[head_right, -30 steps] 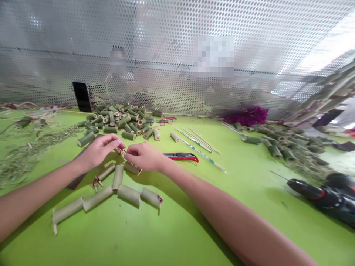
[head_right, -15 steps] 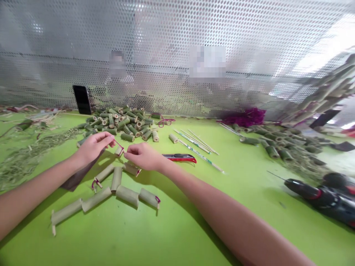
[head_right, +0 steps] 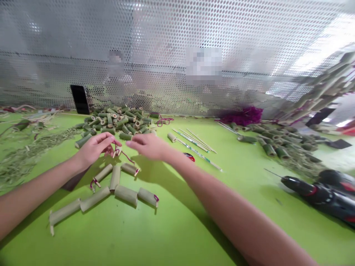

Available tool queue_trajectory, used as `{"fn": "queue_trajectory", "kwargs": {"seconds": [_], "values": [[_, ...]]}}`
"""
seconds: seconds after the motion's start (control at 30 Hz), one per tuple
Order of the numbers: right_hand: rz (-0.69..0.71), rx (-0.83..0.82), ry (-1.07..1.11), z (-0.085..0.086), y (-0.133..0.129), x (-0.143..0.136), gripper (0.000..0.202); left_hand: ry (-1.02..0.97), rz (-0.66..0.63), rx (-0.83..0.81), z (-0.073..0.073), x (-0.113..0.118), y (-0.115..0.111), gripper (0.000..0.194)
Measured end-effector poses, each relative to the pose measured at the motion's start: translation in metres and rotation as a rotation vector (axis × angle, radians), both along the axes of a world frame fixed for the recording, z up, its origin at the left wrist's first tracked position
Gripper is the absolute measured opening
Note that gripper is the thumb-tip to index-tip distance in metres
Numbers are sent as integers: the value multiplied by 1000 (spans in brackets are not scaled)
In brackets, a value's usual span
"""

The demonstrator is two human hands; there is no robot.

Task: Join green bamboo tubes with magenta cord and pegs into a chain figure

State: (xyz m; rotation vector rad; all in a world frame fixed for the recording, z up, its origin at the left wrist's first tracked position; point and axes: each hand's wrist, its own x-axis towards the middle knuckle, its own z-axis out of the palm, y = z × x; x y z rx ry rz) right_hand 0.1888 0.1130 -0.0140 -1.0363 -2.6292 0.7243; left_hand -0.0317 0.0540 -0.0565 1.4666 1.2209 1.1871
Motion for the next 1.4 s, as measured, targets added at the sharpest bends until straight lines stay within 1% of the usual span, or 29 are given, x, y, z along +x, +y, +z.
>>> {"fn": "queue_trajectory", "kwargs": {"seconds": [0.07,0.13,0.17,0.23,0.3,0.4,0.47,0.53,0.6,0.67,0.73,0.83,0.9,0.97,1.07,1.2,1.33,1.4], "values": [[-102,164,-32,14,12,23,37,-8,11,-7,0,0,0,38],[-172,198,-76,19,21,51,33,-11,15,-14,0,0,1,36],[-197,200,-137,18,23,65,30,-10,15,-18,0,0,1,35],[-203,171,-219,9,21,91,23,-5,11,-23,0,1,0,33],[-169,158,-254,-6,14,109,22,7,8,-23,0,1,0,32],[-151,187,-255,-27,0,117,24,38,13,-19,-1,2,-1,30],[-161,209,-252,-37,-6,114,25,57,19,-9,0,3,-2,30],[-192,204,-260,-40,-9,109,25,72,27,6,2,4,-4,29],[-241,200,-264,-37,-10,100,23,86,39,19,5,5,-5,29],[-273,226,-256,-29,-14,88,24,98,54,25,6,6,-7,28],[-228,274,-253,-19,-20,72,33,104,74,24,6,6,-7,28],[-86,344,-244,-7,-32,44,45,97,107,16,2,5,-6,28],[-47,388,-233,-4,-38,28,47,79,113,7,-3,4,-4,28],[-41,418,-241,-6,-41,18,43,52,104,0,-6,3,-2,28],[-64,449,-275,-10,-40,12,39,-1,82,-14,-11,2,2,30],[-112,456,-286,-14,-37,12,39,-52,45,-46,-15,0,4,32],[-122,422,-286,-16,-37,11,38,-59,23,-70,-18,0,4,35],[-141,433,-281,-17,-37,10,37,-50,22,-68,-18,1,3,35]]}}
